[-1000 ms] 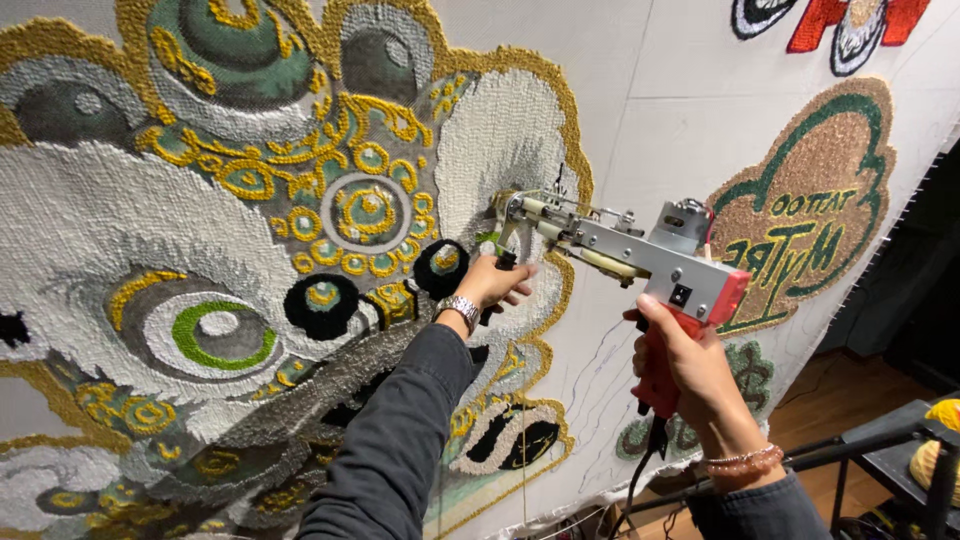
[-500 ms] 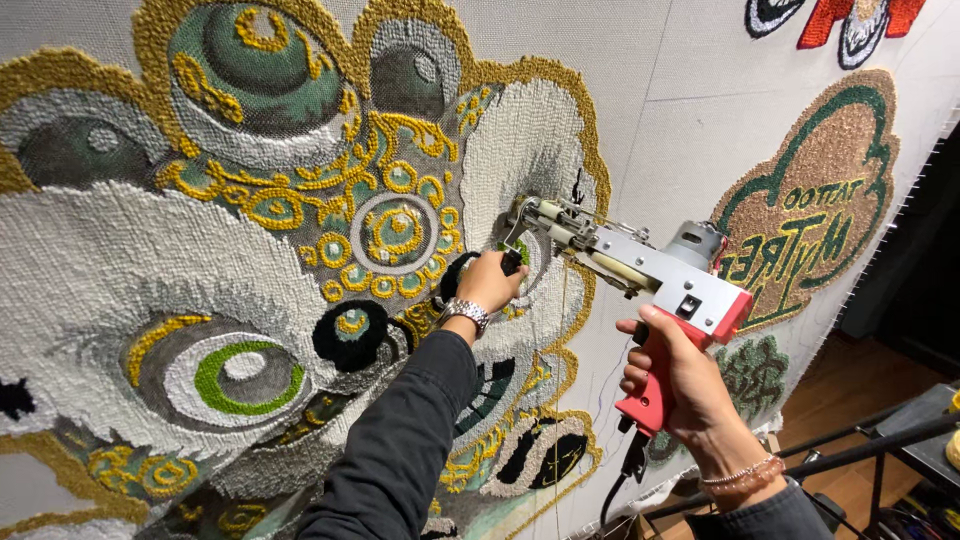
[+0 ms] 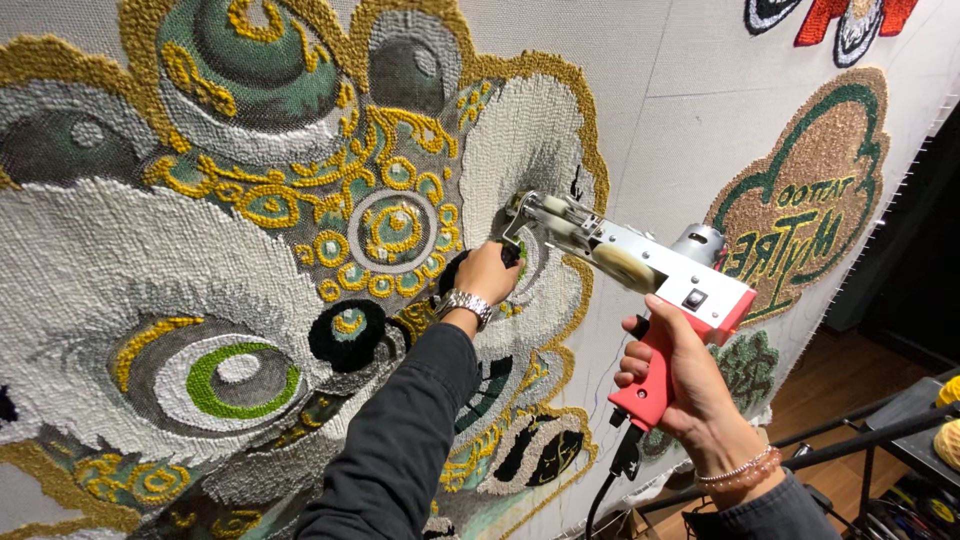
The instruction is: The person uses a tufting gun to apply yarn to a large canvas, following a pre-drawn design of a stylized face. They guide the tool along the outlines and fill areas with yellow yarn, occasionally adjusting the yarn feed with their left hand.
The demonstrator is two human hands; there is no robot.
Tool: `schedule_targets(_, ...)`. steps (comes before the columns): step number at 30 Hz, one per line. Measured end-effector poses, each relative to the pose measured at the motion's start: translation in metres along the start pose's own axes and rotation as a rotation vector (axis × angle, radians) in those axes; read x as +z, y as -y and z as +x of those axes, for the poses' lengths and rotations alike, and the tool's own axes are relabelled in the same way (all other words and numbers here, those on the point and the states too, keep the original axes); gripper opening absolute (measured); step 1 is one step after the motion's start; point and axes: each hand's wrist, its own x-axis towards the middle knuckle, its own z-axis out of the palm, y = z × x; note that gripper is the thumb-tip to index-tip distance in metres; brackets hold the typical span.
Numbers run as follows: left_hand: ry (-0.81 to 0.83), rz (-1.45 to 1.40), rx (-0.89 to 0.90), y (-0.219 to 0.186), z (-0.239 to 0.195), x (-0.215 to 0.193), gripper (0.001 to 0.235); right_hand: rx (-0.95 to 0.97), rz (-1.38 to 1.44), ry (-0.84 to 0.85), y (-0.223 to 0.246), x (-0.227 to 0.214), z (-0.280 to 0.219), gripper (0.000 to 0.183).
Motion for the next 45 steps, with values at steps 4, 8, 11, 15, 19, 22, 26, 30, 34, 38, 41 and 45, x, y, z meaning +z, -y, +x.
schedule_targets(4, 0.016, 0.044, -0.02, -0.001, 0.003, -0.001, 0.038, -0.005, 0.009, -0.004, 0.003, 0.003, -0.004, 0.043)
schedule_targets(8, 0.07, 0.054, -0.059, -0.008, 0.002, -0.002, 0.036, 0.0, 0.043, 0.019, 0.006, 0.001, -0.006, 0.042)
schedule_targets(11, 0.075, 0.071, -0.064, -0.01, 0.003, -0.006, 0.034, -0.004, 0.078, 0.052, 0.005, 0.002, -0.004, 0.039)
schedule_targets(15, 0.065, 0.076, -0.045, -0.011, 0.004, -0.004, 0.034, 0.014, 0.121, 0.085, 0.005, -0.002, -0.004, 0.037)
schedule_targets(19, 0.093, 0.098, -0.044, -0.013, 0.004, -0.004, 0.038, 0.026, 0.136, 0.055, 0.004, -0.005, -0.003, 0.039)
schedule_targets(22, 0.087, 0.084, -0.045, -0.013, -0.001, -0.001, 0.041, 0.039, 0.165, 0.086, 0.002, -0.012, -0.002, 0.039)
schedule_targets(26, 0.072, 0.018, -0.079, -0.018, -0.007, 0.008, 0.041, 0.042, 0.167, 0.07, 0.005, -0.019, -0.002, 0.039)
schedule_targets(30, 0.061, 0.009, -0.063, -0.017, -0.005, 0.011, 0.045, 0.062, 0.206, 0.12, 0.007, -0.027, 0.009, 0.042)
schedule_targets(34, 0.121, -0.043, -0.023, -0.023, -0.006, 0.024, 0.047, 0.089, 0.201, 0.179, 0.019, -0.053, 0.01, 0.049)
schedule_targets(38, 0.329, -0.592, -0.135, -0.028, 0.002, 0.055, 0.048, 0.134, 0.24, 0.33, 0.023, -0.105, 0.031, 0.045)
schedule_targets(41, 0.431, -0.775, -0.068, -0.037, 0.003, 0.081, 0.049, 0.16, 0.267, 0.405, 0.028, -0.146, 0.039, 0.05)
schedule_targets(45, 0.434, -0.795, 0.021, -0.045, 0.009, 0.119, 0.045, 0.143, 0.249, 0.402, 0.026, -0.182, 0.046, 0.055)
